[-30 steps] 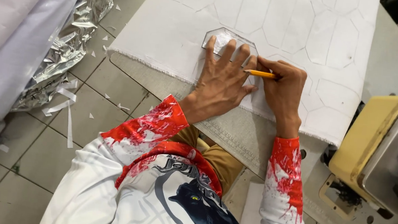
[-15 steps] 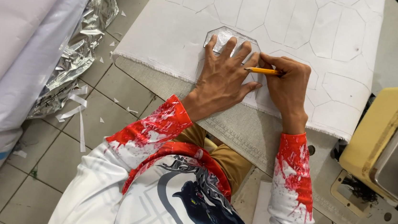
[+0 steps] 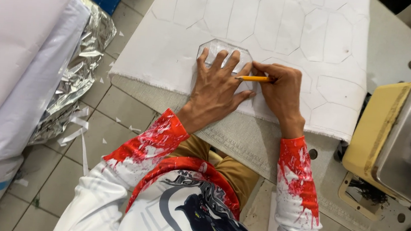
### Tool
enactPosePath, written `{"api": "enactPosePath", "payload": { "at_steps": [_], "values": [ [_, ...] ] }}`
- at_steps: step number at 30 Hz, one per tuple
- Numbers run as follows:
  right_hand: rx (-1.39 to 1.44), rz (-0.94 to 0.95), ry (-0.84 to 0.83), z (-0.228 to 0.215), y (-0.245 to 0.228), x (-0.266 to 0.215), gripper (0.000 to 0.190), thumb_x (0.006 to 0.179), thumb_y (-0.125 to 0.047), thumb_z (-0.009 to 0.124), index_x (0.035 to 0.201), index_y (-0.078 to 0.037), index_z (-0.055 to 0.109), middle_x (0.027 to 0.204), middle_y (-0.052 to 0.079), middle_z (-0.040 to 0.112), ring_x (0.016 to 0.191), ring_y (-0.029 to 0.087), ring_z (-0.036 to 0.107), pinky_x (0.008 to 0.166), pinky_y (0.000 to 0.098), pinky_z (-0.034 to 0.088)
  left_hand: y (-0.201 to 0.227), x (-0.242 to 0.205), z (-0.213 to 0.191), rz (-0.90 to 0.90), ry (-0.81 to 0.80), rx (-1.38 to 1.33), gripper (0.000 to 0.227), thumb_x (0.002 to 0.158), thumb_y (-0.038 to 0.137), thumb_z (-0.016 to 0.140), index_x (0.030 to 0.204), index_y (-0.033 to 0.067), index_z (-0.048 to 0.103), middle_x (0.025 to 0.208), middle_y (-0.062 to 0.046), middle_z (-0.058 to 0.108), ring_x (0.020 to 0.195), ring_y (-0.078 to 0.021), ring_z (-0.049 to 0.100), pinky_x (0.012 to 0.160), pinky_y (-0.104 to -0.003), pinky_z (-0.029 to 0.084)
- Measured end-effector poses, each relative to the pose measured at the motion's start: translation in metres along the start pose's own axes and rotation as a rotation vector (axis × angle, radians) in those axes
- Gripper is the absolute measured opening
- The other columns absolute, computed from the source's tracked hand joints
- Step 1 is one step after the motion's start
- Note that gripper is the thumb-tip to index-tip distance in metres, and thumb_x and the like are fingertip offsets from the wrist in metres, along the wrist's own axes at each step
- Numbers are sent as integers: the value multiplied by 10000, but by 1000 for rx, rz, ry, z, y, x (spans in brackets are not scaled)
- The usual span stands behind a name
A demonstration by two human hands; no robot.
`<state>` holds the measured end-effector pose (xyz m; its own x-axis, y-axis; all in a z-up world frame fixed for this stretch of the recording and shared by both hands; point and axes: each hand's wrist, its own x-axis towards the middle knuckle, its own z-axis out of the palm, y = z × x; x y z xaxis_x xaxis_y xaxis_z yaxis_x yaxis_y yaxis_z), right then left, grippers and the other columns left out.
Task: The person uses a pencil and a stencil to draw geometric patterns on a large sheet of white paper placed on a table. They repeatedly position the stencil, trace its outline, and reposition it to create a continuous tessellated design across the paper.
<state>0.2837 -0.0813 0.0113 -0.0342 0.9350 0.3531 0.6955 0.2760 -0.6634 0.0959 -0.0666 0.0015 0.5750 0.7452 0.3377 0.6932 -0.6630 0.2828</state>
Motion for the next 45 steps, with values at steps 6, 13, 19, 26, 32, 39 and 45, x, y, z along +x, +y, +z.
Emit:
{"api": "enactPosePath", "payload": {
  "at_steps": [6, 13, 19, 26, 32, 39, 45],
  "values": [
    [-11, 38, 12, 1, 5, 0, 228, 865, 26, 791, 1036, -118, 833, 639, 140, 653, 557, 205, 609, 530, 314, 449, -3, 0, -4, 2, -19, -32, 529, 962, 532, 630, 1358, 181, 648, 1380, -157, 524, 1316, -352, 417, 1070, -722, 234],
    [2, 96, -73, -17, -6, 2, 355, 787, 92, 798, 1104, -65, 816, 646, 151, 653, 576, 203, 569, 588, 330, 467, 1, 0, -10, -25, -81, -26, 520, 1017, 544, 516, 1347, 168, 656, 1390, -186, 535, 1326, -368, 435, 1085, -722, 241],
    [330, 141, -65, -56, -16, 1, 398, 1061, 3, 561, 1457, -12, 529, 884, 103, 619, 651, 121, 537, 542, 253, 483, -1, -1, -6, 25, -8, -65, 540, 974, 527, 604, 1348, 141, 650, 1364, -189, 528, 1320, -373, 431, 1077, -712, 215],
    [864, 174, 66, -83, -16, 17, 340, 1073, -107, 457, 1382, 2, 547, 1121, 233, 677, 747, 231, 710, 549, 293, 600, 2, 2, -15, -21, -88, -70, 515, 1008, 526, 556, 1349, 152, 653, 1352, -202, 536, 1317, -360, 424, 1079, -706, 203],
    [1154, 117, 28, -73, -11, 38, 567, 1023, -324, 618, 1480, -7, 505, 1372, 165, 677, 1192, 298, 718, 779, 317, 649, -2, -2, 6, -21, -26, 44, 615, 953, 645, 559, 1408, 232, 578, 1479, -149, 482, 1351, -332, 402, 1083, -647, 275],
    [731, 319, 286, -10, -14, 69, 396, 1025, -400, 565, 880, -56, 699, 803, 44, 646, 607, 129, 562, 534, 226, 459, -4, -1, 7, -26, -54, 69, 670, 962, 675, 513, 1477, 246, 528, 1482, -124, 477, 1350, -312, 403, 1087, -654, 278],
    [748, 285, 196, 20, -25, 73, 232, 914, -130, 818, 863, -90, 596, 718, 53, 654, 586, 146, 651, 540, 222, 565, 0, 1, -2, -31, -54, 60, 547, 967, 601, 548, 1369, 230, 530, 1455, -141, 494, 1343, -352, 425, 1085, -665, 287]
  ]
}}
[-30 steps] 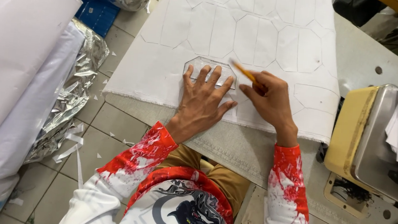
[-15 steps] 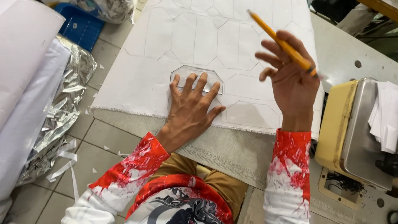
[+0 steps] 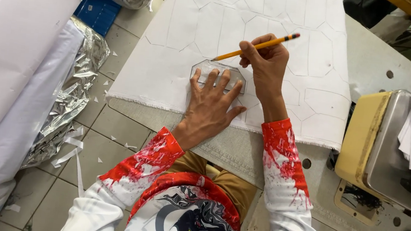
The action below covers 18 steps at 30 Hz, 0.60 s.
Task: The person uses a pencil and a stencil to draw geometric patterns on a large sheet of white paper placed on a table. They repeatedly position the stencil, trace its outline, and reposition it to create a continuous tessellated design across the paper.
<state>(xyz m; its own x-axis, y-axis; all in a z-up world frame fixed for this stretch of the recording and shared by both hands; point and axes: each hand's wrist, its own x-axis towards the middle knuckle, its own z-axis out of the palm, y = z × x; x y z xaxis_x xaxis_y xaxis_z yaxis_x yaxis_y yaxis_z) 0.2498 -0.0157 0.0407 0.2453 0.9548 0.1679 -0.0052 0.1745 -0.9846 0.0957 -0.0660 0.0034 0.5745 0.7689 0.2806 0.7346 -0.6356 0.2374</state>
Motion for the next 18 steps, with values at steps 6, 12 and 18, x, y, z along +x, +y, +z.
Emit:
{"api": "enactPosePath", "payload": {
  "at_steps": [6, 12, 18],
  "values": [
    [-61, 98, -61, 6, -1, 1, 239, 961, -182, 745, 850, -102, 549, 650, 88, 652, 547, 176, 667, 500, 218, 518, 0, 0, -1, -2, 33, 39, 606, 955, 647, 543, 1391, 226, 570, 1480, -126, 481, 1343, -327, 447, 1084, -660, 314],
    [-175, 18, -176, -1, 22, 8, 238, 878, -143, 892, 910, 29, 731, 727, 151, 714, 618, 151, 721, 517, 213, 569, 2, 4, -21, -27, -99, -142, 555, 1020, 601, 442, 1361, 192, 598, 1402, -212, 550, 1361, -414, 493, 1102, -749, 237],
    [-189, -13, -174, 1, 27, 12, 219, 849, -74, 908, 851, 30, 716, 679, 120, 684, 594, 107, 684, 517, 194, 550, 1, 3, -13, -8, -72, -71, 548, 1017, 620, 439, 1321, 205, 628, 1403, -197, 549, 1372, -403, 476, 1090, -735, 271]
  ]
}}
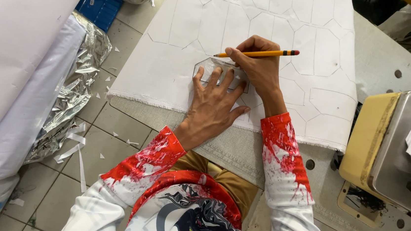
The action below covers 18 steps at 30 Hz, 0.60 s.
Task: The person uses a pencil and a stencil to draw geometric patterns on a large sheet of white paper placed on a table. They repeatedly position the stencil, trace its outline, and reposition it to create a continuous tessellated design across the paper.
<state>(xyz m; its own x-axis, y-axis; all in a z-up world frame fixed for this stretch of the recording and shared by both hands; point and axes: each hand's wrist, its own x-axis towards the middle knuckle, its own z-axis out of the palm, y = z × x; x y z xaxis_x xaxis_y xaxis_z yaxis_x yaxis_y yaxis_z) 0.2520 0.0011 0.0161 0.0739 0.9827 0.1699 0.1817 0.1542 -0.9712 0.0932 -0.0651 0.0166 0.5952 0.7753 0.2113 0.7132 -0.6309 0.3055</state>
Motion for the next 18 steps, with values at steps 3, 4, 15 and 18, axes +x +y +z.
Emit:
{"api": "enactPosePath", "payload": {
  "at_steps": [3, 4, 15, 18],
  "values": [
    [3, 20, -10, 2, 3, 1, 218, 844, -82, 908, 842, 20, 715, 682, 109, 687, 604, 109, 691, 532, 199, 567, 1, 0, -1, -6, -13, 0, 537, 1018, 616, 426, 1312, 217, 633, 1419, -189, 530, 1387, -389, 450, 1095, -726, 256],
    [4, 21, -11, 3, 3, 1, 218, 844, -82, 908, 842, 20, 715, 682, 109, 687, 604, 109, 691, 532, 199, 567, 0, 1, -2, -8, -14, 1, 537, 1018, 616, 426, 1312, 217, 633, 1419, -189, 530, 1387, -389, 450, 1095, -726, 256],
    [-42, 137, -17, 10, -19, -2, 238, 888, -131, 861, 755, -56, 677, 649, 29, 668, 551, 76, 605, 512, 177, 511, -2, -1, 13, 6, 125, 34, 566, 960, 627, 555, 1336, 215, 649, 1474, -122, 509, 1365, -358, 426, 1106, -671, 278],
    [-42, 148, -20, 10, -22, -2, 234, 890, -125, 851, 753, -55, 675, 656, 31, 670, 557, 82, 611, 517, 181, 520, -2, -2, 12, 6, 120, 41, 552, 971, 626, 535, 1332, 225, 650, 1472, -120, 510, 1369, -352, 420, 1106, -665, 282]
  ]
}}
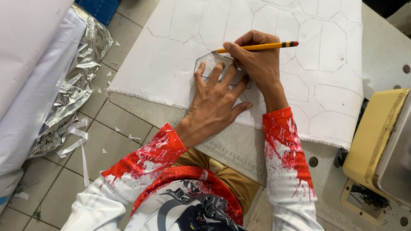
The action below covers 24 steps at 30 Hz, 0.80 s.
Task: The person uses a pencil and a stencil to draw geometric patterns on a large sheet of white paper placed on a table. They repeatedly position the stencil, trace its outline, and reposition it to create a continuous tessellated design across the paper.
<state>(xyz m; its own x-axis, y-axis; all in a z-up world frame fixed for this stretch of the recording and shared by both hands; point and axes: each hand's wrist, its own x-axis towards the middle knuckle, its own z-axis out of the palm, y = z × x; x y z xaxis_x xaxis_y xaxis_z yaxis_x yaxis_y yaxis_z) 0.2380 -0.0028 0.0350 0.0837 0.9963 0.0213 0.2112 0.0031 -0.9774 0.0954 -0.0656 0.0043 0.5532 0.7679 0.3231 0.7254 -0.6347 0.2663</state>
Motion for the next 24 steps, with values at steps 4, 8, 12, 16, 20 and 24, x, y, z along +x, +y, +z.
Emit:
{"api": "enactPosePath", "payload": {
  "at_steps": [4, 8, 12, 16, 20, 24],
  "values": [
    [-56, -22, -3, -2, 2, 3, 237, 888, -114, 855, 747, -53, 675, 648, 34, 677, 556, 73, 616, 515, 172, 513, 1, -1, 2, -4, -7, -5, 556, 969, 619, 547, 1339, 216, 647, 1480, -126, 509, 1374, -360, 415, 1108, -668, 274],
    [-103, -61, -43, -11, 0, 3, 211, 905, -78, 846, 771, -39, 688, 693, 60, 716, 609, 87, 688, 543, 158, 548, 1, -1, 2, 4, 11, 30, 543, 972, 614, 548, 1347, 229, 632, 1459, -139, 518, 1368, -360, 421, 1103, -667, 284],
    [-124, -71, -62, -32, 3, -1, 228, 925, -44, 843, 776, -36, 670, 685, 75, 697, 599, 101, 667, 557, 176, 542, -1, -1, 2, 6, -23, 31, 608, 963, 643, 561, 1415, 235, 573, 1467, -147, 504, 1363, -340, 415, 1100, -652, 282],
    [-159, -58, -47, -51, 2, -11, 237, 938, -73, 853, 790, -36, 671, 703, 82, 707, 598, 103, 670, 553, 170, 527, -2, -1, 5, 11, -22, 27, 618, 948, 631, 610, 1417, 233, 546, 1453, -141, 501, 1343, -341, 425, 1087, -654, 295],
    [-203, -18, -17, -57, -1, -15, 231, 939, -100, 854, 795, -36, 686, 703, 76, 709, 600, 93, 669, 560, 164, 533, -4, -1, 9, 2, -67, 25, 631, 966, 662, 542, 1441, 247, 557, 1489, -140, 487, 1366, -338, 407, 1093, -645, 269],
    [-185, -18, -23, -53, -1, -13, 240, 935, -113, 863, 793, -34, 686, 702, 75, 710, 594, 88, 660, 551, 161, 529, -3, -2, 7, 8, -23, 32, 606, 962, 655, 565, 1411, 248, 562, 1463, -136, 504, 1351, -330, 422, 1088, -632, 284]
  ]
}}
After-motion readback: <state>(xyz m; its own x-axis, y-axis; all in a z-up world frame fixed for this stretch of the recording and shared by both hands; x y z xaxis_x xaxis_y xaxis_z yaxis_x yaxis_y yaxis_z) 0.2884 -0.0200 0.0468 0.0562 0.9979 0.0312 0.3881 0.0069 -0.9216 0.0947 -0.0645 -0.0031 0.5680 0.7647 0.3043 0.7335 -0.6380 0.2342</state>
